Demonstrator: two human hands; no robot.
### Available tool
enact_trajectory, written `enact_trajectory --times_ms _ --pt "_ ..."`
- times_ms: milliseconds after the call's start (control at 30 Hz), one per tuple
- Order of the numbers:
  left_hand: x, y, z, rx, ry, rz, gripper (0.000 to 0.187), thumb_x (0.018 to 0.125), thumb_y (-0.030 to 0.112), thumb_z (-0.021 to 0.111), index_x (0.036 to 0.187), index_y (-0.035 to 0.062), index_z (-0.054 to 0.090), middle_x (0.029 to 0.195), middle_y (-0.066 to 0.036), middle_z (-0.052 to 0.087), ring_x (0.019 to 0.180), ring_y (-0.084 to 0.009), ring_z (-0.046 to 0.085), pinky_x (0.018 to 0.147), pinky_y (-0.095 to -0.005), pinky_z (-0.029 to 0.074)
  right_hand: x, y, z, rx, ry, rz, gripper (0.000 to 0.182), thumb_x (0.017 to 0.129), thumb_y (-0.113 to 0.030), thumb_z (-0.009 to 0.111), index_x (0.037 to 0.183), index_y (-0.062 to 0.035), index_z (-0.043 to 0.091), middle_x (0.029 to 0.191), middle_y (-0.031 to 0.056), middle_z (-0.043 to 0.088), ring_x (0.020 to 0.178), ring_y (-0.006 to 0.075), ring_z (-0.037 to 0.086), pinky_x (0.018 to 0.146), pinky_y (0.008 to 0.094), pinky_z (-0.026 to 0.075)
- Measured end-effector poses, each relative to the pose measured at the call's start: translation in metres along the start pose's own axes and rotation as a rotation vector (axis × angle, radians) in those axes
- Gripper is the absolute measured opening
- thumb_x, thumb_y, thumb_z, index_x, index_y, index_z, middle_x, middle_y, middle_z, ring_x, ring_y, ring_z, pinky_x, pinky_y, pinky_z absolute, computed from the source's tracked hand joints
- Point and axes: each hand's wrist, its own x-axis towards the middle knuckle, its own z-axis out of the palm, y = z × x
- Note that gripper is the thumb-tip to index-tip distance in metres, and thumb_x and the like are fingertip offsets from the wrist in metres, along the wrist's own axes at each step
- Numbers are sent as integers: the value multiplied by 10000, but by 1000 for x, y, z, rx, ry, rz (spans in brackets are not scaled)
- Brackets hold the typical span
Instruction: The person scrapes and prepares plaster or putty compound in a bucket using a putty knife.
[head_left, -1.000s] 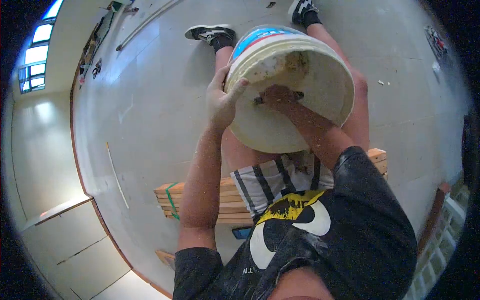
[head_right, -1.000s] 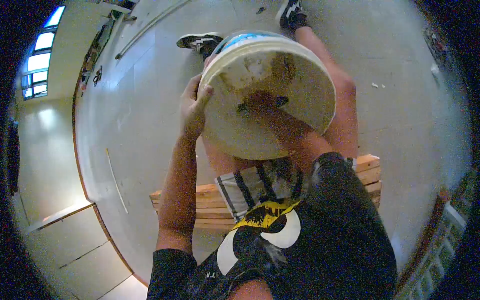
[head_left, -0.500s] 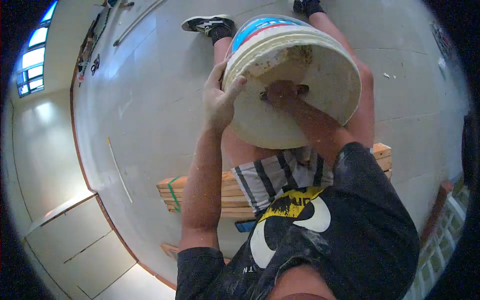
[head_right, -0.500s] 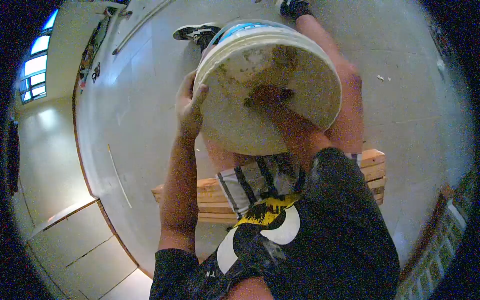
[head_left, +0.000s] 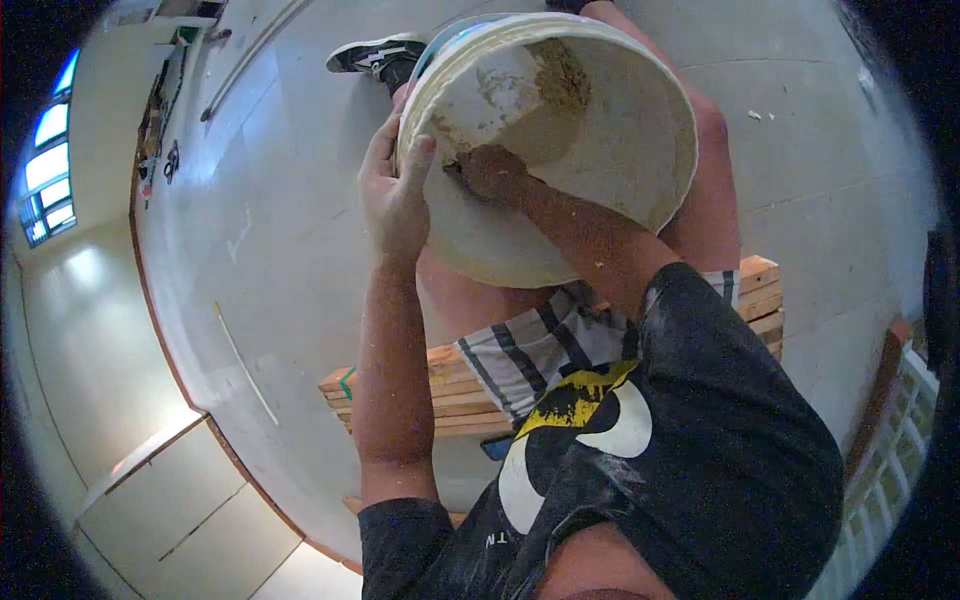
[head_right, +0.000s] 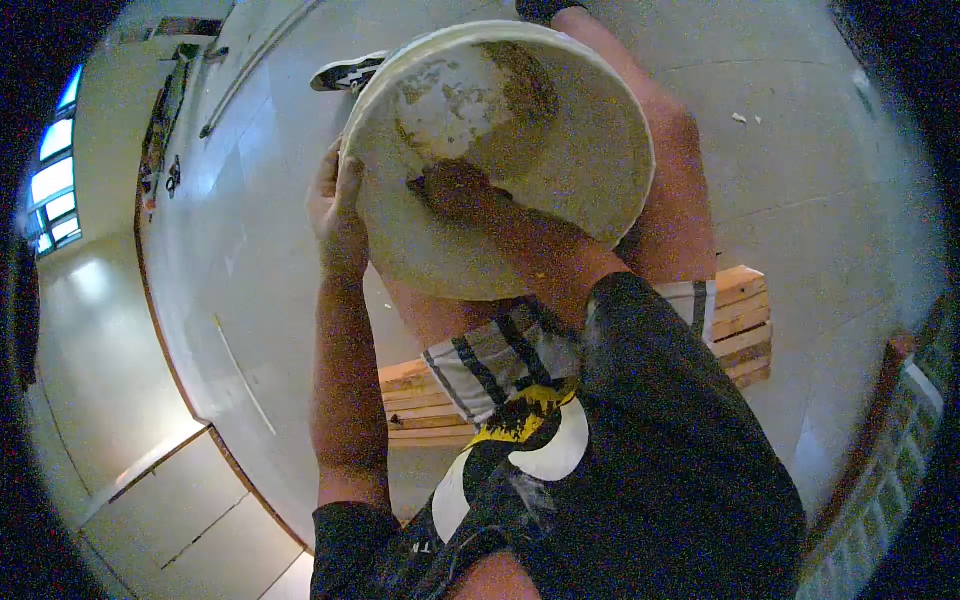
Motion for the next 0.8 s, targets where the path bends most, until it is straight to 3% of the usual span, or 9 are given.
enact_trajectory --times_ms 100,267,467,633,800 --pt "2 -6 0 47 36 -8 477 904 251 663 1232 -70 533 1131 -114 616 1043 -165 568 939 -298 426 32 37 17 -26 1 38 438 905 -420 487 1058 -49 664 1013 192 675 959 367 652 845 475 507" --pt "-13 -21 -8 36 93 -36 458 918 281 647 1203 -64 551 1091 -101 629 996 -148 577 891 -281 440 41 148 20 -647 -36 0 327 830 -379 576 937 -99 707 944 129 692 896 314 661 773 470 486" --pt "-37 -54 -20 -129 210 -46 477 952 356 582 1196 -52 542 1079 -98 614 980 -152 565 873 -285 442 79 208 12 -969 -41 -65 208 767 -315 650 815 -132 735 844 78 703 789 264 668 662 462 473" --pt "-77 -79 -18 -173 349 -21 573 957 452 530 1233 -47 478 1140 -108 561 1062 -173 522 907 -308 425 38 140 -4 -883 -162 -143 223 783 -313 627 836 -118 723 857 97 700 816 282 671 691 463 490" --pt "-90 -79 -13 -193 320 2 642 958 490 502 1292 -47 388 1180 -106 507 1099 -188 490 949 -323 400 -26 67 -1 -839 -285 -330 238 800 -310 604 857 -104 711 870 116 697 843 301 673 721 464 507"
